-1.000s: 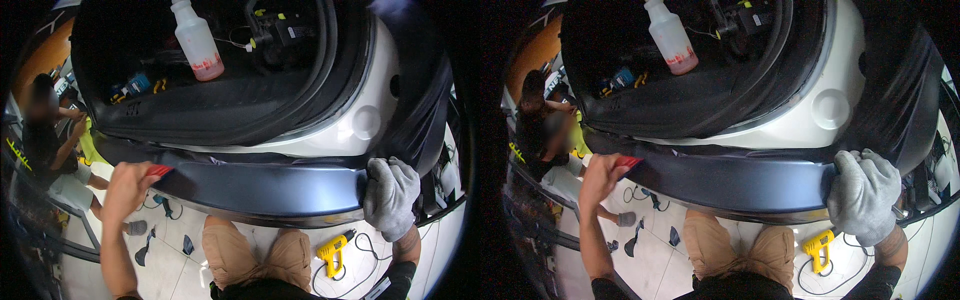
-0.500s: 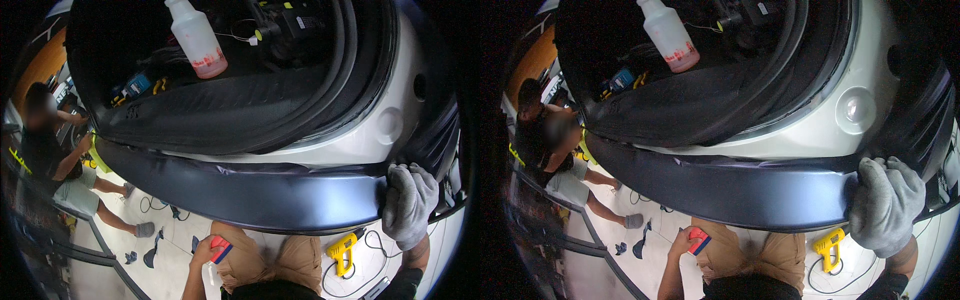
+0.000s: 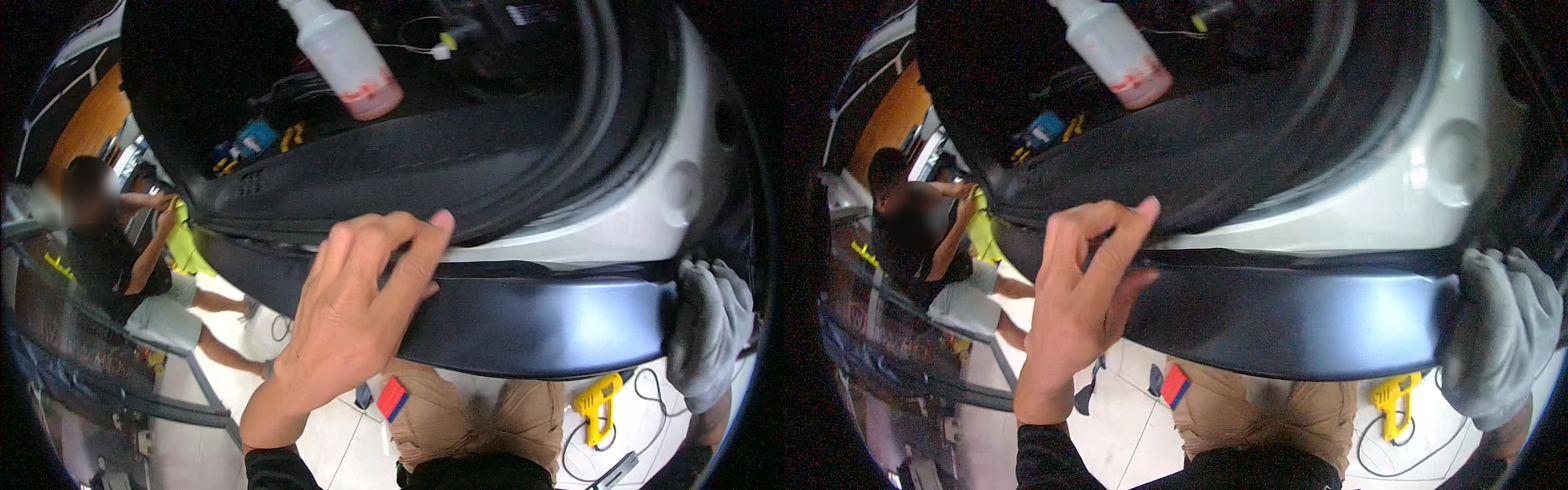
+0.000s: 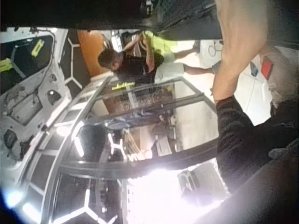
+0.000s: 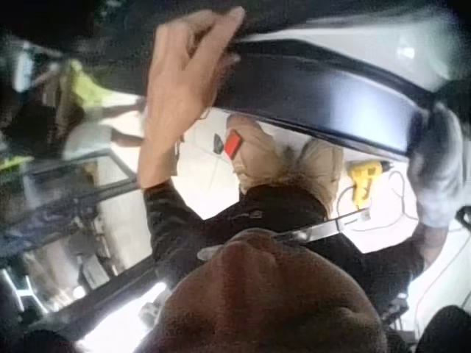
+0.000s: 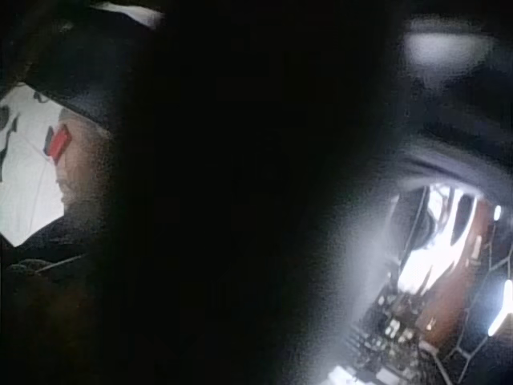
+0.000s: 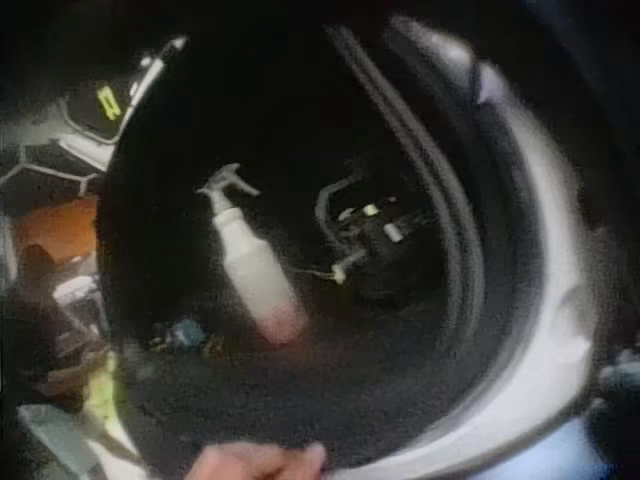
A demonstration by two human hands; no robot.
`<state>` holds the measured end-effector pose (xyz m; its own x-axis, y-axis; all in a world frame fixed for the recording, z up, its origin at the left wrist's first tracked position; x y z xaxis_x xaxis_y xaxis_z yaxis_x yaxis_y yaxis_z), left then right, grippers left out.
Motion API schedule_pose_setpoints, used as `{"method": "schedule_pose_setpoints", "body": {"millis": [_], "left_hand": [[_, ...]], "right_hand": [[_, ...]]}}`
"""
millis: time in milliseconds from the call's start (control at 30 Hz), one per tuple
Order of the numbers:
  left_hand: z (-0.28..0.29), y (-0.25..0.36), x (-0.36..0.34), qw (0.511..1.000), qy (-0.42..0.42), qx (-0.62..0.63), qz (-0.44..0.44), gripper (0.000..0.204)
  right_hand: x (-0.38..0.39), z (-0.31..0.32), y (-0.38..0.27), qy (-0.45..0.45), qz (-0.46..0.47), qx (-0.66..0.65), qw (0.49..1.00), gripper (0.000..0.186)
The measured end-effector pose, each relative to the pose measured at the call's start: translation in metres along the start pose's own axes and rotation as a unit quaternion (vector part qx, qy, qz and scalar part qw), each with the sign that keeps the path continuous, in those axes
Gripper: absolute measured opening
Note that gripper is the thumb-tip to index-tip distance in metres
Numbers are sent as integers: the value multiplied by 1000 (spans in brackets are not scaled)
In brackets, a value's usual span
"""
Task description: The person applies a dark vinyl wrap to a car bumper using a heat gun, squeegee, and knife. They smooth the film, heat it to conform to curves, and trim the edges.
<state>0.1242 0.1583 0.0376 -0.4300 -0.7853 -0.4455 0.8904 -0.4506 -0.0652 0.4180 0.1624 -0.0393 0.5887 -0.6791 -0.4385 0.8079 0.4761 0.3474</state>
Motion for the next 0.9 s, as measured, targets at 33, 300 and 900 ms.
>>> {"method": "schedule_pose_setpoints", "body": {"millis": [33, 300, 900], "left_hand": [[-3, 3, 0, 999, 14, -25, -41, 56], [-10, 33, -16, 977, -81, -142, -134, 36], [-12, 5, -18, 952, -296, -45, -64, 17]], "right_hand": [[-13, 7, -6, 18, 11, -19, 1000, 43], [-16, 13, -5, 2, 19, -29, 999, 41], [-10, 4, -4, -11, 48, -34, 998, 46]]}}
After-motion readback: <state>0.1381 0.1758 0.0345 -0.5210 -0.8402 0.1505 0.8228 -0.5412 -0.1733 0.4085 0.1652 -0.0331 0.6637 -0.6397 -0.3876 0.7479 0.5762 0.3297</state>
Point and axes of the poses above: each hand's wrist, its own x-axis away from the middle knuckle, its own z-axis out of the back of the hand, y = z × x, the point moved 7 cm from there along -x, towards the middle knuckle, and after that the axes turned 9 degrees about -y, right-handed, at the moved point
